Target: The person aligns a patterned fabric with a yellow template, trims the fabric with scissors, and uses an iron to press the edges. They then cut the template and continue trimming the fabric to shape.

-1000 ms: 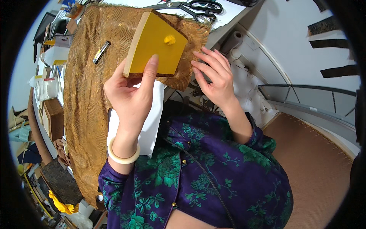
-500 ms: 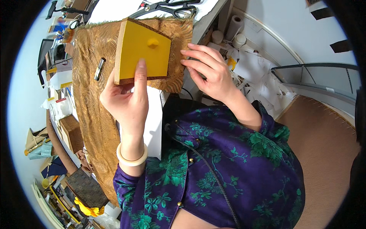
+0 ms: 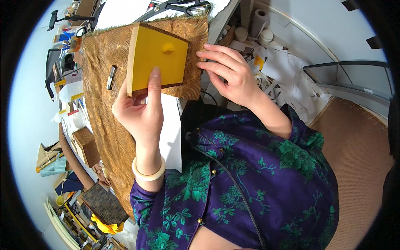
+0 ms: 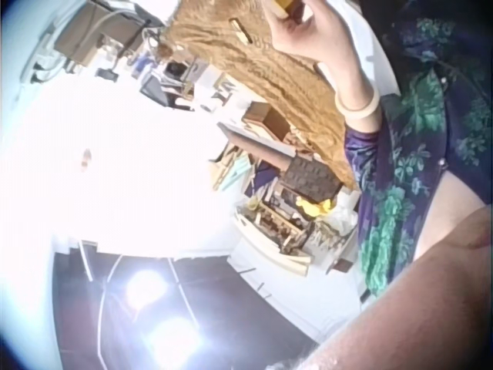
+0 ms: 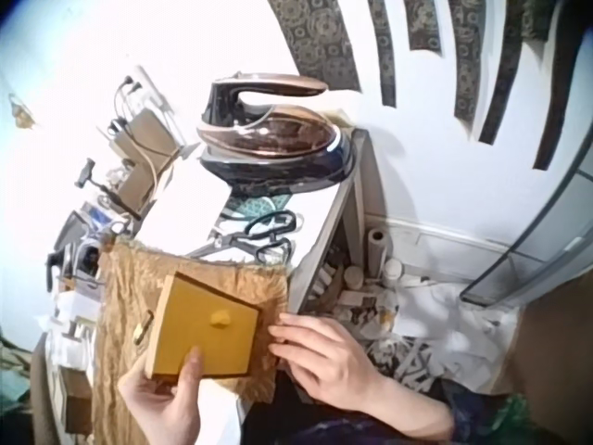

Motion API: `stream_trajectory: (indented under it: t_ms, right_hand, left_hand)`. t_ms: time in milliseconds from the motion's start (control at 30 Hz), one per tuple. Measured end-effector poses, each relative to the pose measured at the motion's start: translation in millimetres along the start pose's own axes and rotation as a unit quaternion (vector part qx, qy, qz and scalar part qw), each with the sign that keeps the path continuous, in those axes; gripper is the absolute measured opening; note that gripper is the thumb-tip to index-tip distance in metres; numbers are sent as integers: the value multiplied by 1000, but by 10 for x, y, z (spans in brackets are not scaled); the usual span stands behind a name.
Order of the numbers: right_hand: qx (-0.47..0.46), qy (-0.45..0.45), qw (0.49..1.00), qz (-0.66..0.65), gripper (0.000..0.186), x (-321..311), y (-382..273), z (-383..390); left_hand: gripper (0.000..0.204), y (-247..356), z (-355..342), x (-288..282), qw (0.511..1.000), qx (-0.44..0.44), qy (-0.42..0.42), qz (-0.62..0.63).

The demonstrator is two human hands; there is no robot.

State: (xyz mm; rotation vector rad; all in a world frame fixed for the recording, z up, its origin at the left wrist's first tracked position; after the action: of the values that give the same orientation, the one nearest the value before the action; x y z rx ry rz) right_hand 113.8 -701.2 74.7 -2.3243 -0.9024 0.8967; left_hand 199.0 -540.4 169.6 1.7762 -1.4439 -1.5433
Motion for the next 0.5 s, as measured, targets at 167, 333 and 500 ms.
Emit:
stream_trajectory:
  t_ms: [167, 333, 500]
  right_hand:
    - [4, 7, 1000, -6, 28, -19, -6, -16]
    - [-1, 5, 1000, 3, 25, -4, -5, -3]
    - [3, 4, 1000, 1, 27, 8, 12, 5]
  left_hand:
    - [19, 68, 35, 3, 1000, 29, 9, 1]
    - [19, 79, 39, 42, 999, 43, 2, 1]
    - [19, 106, 51, 76, 1000, 29, 2, -8]
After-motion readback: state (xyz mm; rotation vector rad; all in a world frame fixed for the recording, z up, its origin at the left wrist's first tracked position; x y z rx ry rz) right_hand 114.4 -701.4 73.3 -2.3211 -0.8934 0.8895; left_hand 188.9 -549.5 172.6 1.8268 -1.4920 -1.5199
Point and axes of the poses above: each hand's wrist, its own z-axis away from the middle knuckle, its own x-axis out of the palm, y = z × x, the point moved 10 cm from there along -z, towards the middle knuckle, and after that the axes turned 2 degrees about -z, right-handed, at the moved point
